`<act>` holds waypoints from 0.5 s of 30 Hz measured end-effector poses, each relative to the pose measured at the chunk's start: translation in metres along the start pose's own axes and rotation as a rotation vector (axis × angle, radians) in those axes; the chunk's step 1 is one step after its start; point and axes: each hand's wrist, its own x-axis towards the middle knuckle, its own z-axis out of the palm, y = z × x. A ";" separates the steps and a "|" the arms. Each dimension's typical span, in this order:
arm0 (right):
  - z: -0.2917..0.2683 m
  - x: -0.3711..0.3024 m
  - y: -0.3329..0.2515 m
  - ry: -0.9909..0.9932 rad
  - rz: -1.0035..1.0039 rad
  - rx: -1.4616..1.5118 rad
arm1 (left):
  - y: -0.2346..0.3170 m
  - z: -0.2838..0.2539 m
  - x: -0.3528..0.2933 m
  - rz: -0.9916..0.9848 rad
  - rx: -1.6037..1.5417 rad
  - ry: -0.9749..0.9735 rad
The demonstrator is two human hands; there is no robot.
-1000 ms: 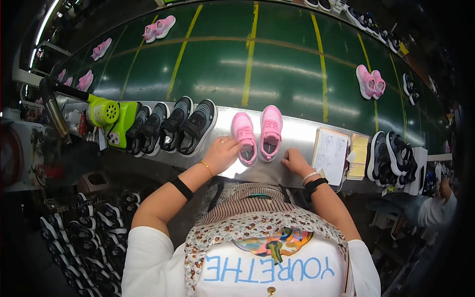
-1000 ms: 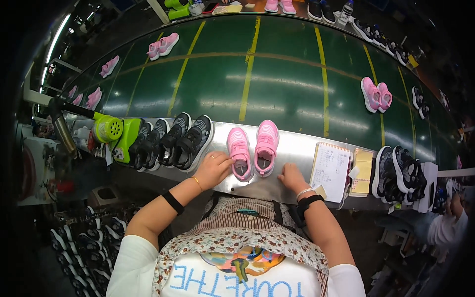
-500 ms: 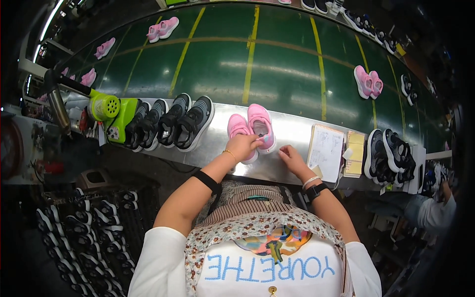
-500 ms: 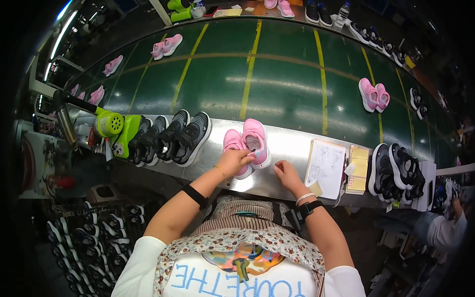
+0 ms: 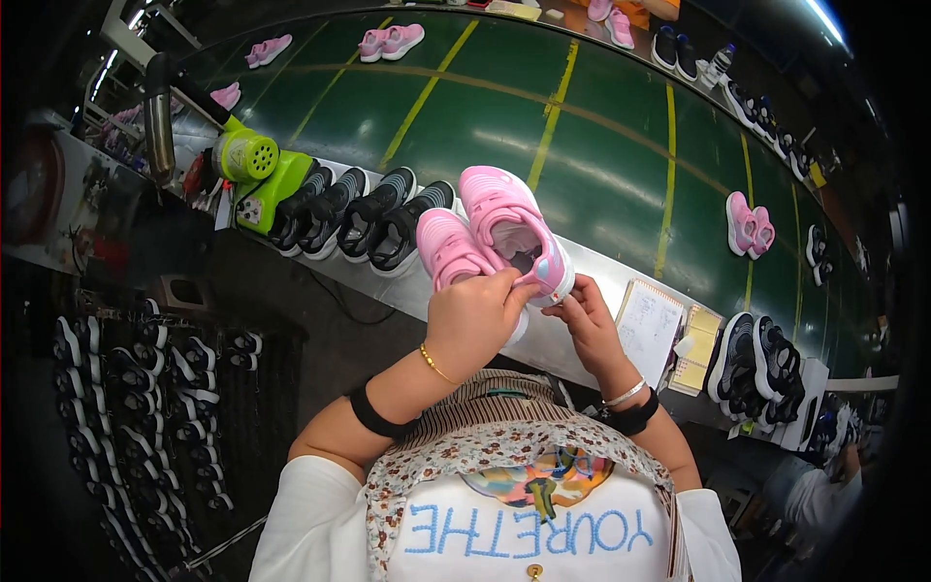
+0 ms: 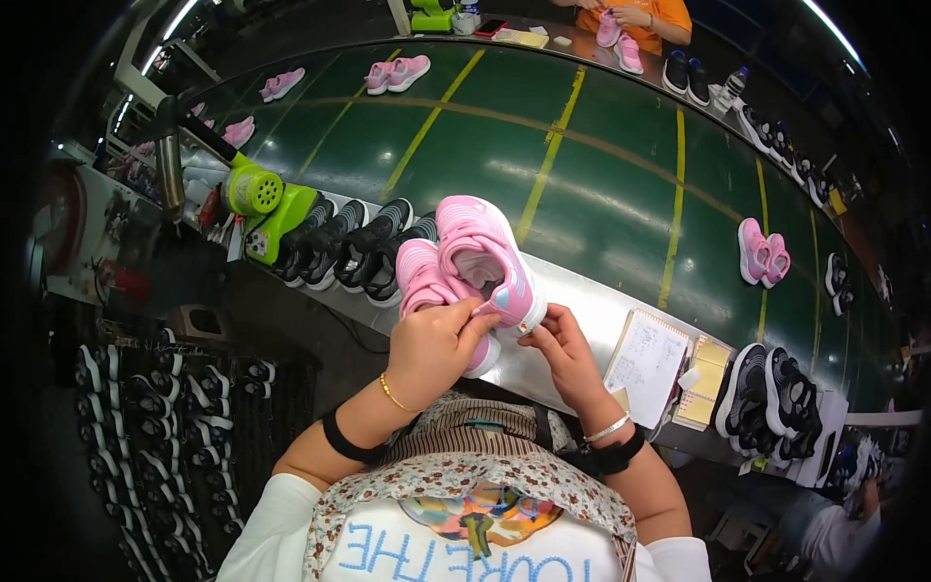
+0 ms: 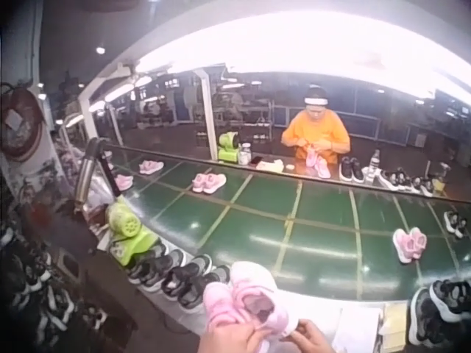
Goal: Inspecting and organizing pairs of manufactured shoes on a conveyor belt and storage rack.
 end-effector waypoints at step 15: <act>0.072 0.040 0.015 -0.475 0.136 -0.015 | -0.023 -0.053 -0.073 -0.372 0.085 0.289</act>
